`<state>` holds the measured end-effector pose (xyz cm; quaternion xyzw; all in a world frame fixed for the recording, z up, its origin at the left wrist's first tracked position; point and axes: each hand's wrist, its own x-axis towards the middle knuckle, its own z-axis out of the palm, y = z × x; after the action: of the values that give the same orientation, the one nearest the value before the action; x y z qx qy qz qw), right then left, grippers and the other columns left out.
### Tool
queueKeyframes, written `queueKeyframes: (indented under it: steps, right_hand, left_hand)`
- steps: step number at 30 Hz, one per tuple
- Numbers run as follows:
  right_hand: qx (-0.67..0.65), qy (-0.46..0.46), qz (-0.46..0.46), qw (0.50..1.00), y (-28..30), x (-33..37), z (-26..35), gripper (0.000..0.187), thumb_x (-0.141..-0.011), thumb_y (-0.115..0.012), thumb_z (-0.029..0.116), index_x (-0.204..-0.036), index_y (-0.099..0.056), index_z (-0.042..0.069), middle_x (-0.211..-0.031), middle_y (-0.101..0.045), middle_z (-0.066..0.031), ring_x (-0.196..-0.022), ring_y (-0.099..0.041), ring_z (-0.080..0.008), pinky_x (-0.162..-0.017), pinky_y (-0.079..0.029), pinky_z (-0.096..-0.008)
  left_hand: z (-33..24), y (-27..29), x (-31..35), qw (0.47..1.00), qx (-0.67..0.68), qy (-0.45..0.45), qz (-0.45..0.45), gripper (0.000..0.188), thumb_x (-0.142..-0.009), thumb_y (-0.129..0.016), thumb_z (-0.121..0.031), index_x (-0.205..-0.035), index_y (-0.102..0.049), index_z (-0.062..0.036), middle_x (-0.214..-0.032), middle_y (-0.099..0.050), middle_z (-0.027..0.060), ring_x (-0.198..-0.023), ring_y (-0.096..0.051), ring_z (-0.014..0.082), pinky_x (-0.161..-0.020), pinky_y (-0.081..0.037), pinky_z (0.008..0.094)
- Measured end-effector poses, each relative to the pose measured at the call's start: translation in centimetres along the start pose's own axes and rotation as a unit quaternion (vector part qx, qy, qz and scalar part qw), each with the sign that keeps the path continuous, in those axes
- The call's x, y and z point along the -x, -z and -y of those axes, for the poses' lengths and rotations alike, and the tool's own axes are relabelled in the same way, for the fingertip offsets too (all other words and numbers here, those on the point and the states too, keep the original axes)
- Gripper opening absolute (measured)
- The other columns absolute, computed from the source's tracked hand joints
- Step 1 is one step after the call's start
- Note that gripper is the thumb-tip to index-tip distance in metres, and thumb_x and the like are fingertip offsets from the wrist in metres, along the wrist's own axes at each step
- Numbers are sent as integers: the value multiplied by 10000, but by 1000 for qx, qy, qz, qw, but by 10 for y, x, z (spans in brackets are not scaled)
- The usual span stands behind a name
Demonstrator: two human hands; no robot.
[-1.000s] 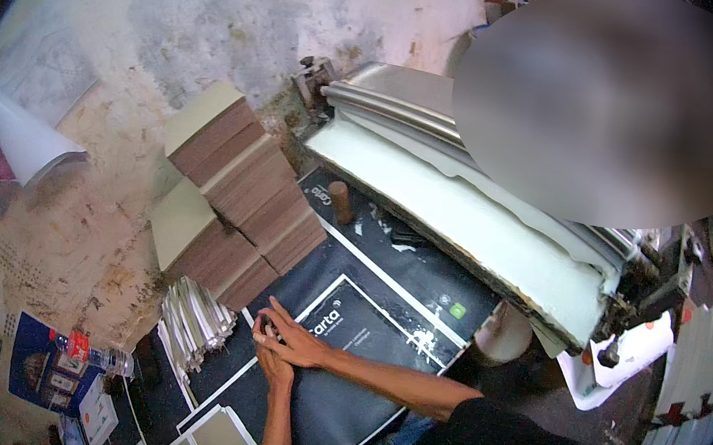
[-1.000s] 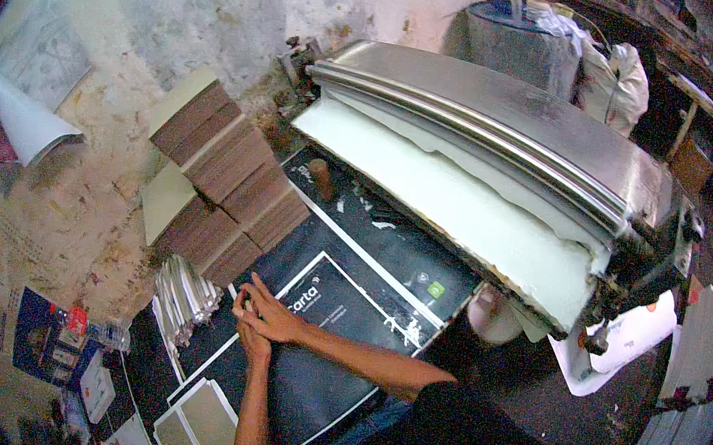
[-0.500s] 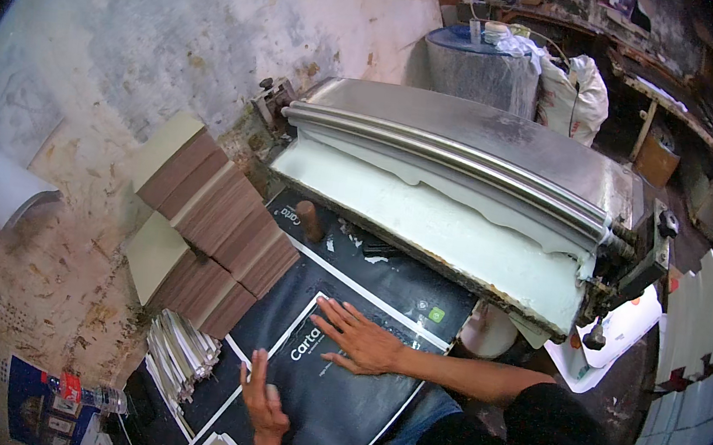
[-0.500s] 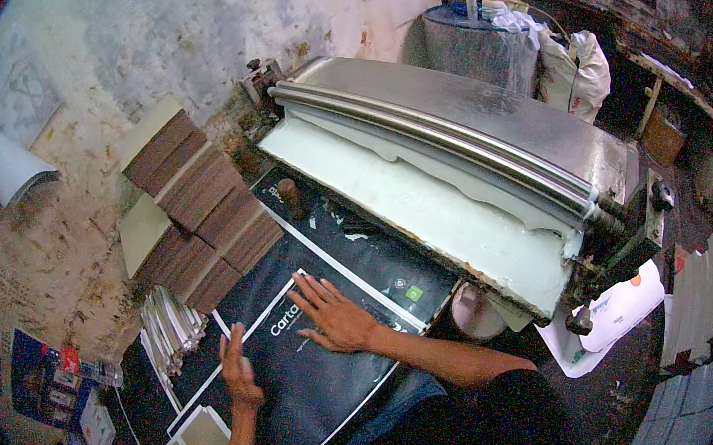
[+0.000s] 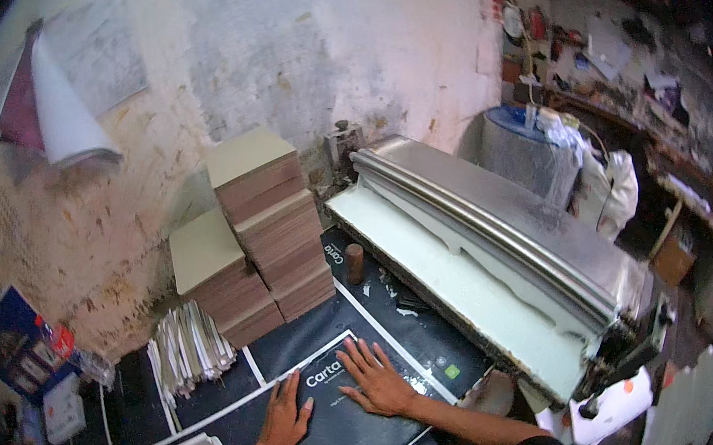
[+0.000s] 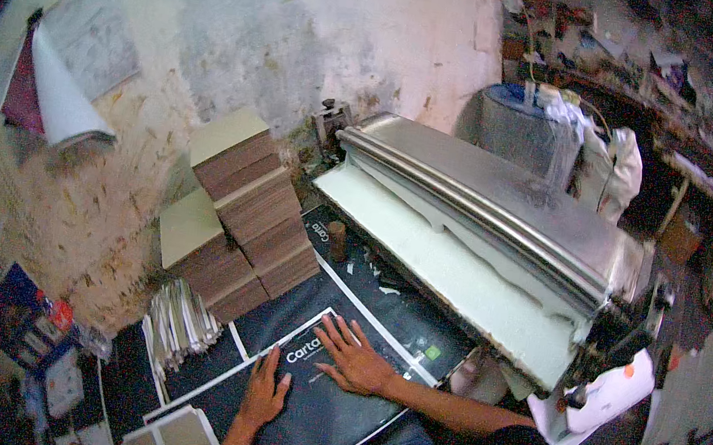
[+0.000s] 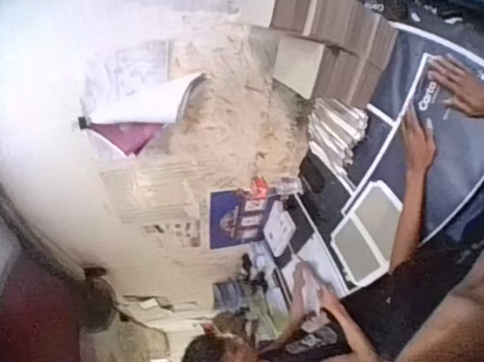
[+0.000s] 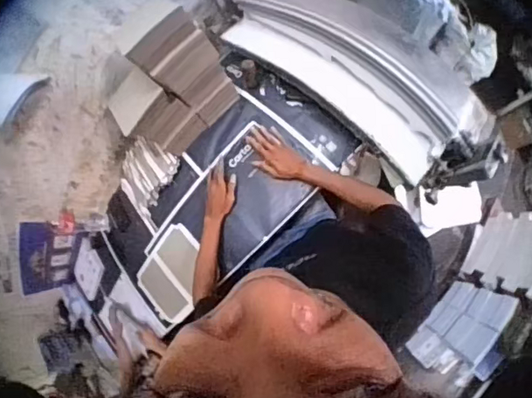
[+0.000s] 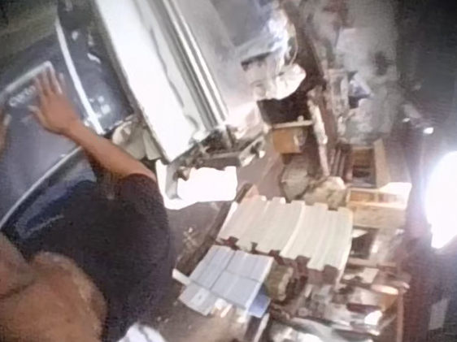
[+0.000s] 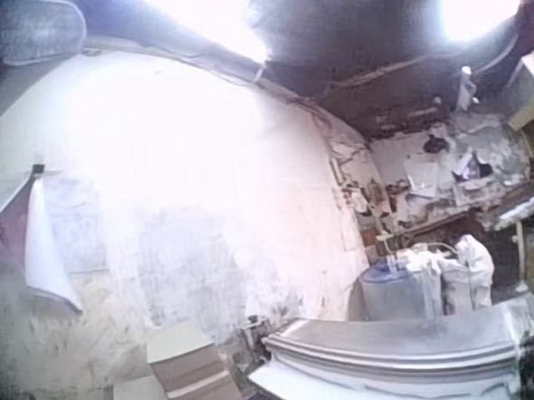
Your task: The person aligns adhesive sheets onto cardboard covers and then passes the assembled items through a manual roller press machine.
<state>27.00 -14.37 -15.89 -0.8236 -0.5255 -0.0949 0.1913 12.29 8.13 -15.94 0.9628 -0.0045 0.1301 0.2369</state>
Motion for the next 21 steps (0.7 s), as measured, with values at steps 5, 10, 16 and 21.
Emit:
queueKeyframes:
  steps: [5, 10, 16, 21]
  right_hand:
    - [-40, -18, 37, 998, -27, 2, 2, 743, -1063, -380, 503, -1578, -229, -11, -1604, -356, -202, -1498, -305, -394, -1235, -142, -583]
    - [-56, -12, -34, 998, -10, -3, -4, 732, -1061, -391, 497, -1590, -224, 19, -1619, -324, -206, -1512, -268, -401, -1245, -119, -566]
    - [-40, 10, -75, 996, -7, 6, -14, 698, -1074, -392, 463, -1588, -234, 18, -1602, -320, -256, -1507, -251, -441, -1258, -121, -551]
    - [-77, -20, -9, 997, -8, 2, -6, 671, -1058, -460, 440, -1518, -349, -36, -1468, -475, -302, -1410, -387, -500, -1239, -204, -542]
  left_hand:
    - [-20, 26, -16, 997, 49, 56, 31, 559, -1018, -532, -318, -1429, -466, 54, -1373, -576, 300, -1306, -540, 443, -1162, -325, 547]
    - [-22, 4, -29, 982, -21, -168, -82, 430, -953, -508, -204, -1322, -591, 1, -1328, -661, 175, -1268, -612, 353, -1188, -233, 606]
    - [-10, -17, -21, 993, 2, -108, -55, 429, -976, -559, -235, -1323, -561, 18, -1190, -708, 226, -1154, -673, 353, -1161, -299, 537]
    - [-30, 16, -20, 997, 69, -11, -26, 257, -983, -559, -223, -1091, -698, -36, -1040, -755, 137, -962, -704, 313, -964, -428, 464]
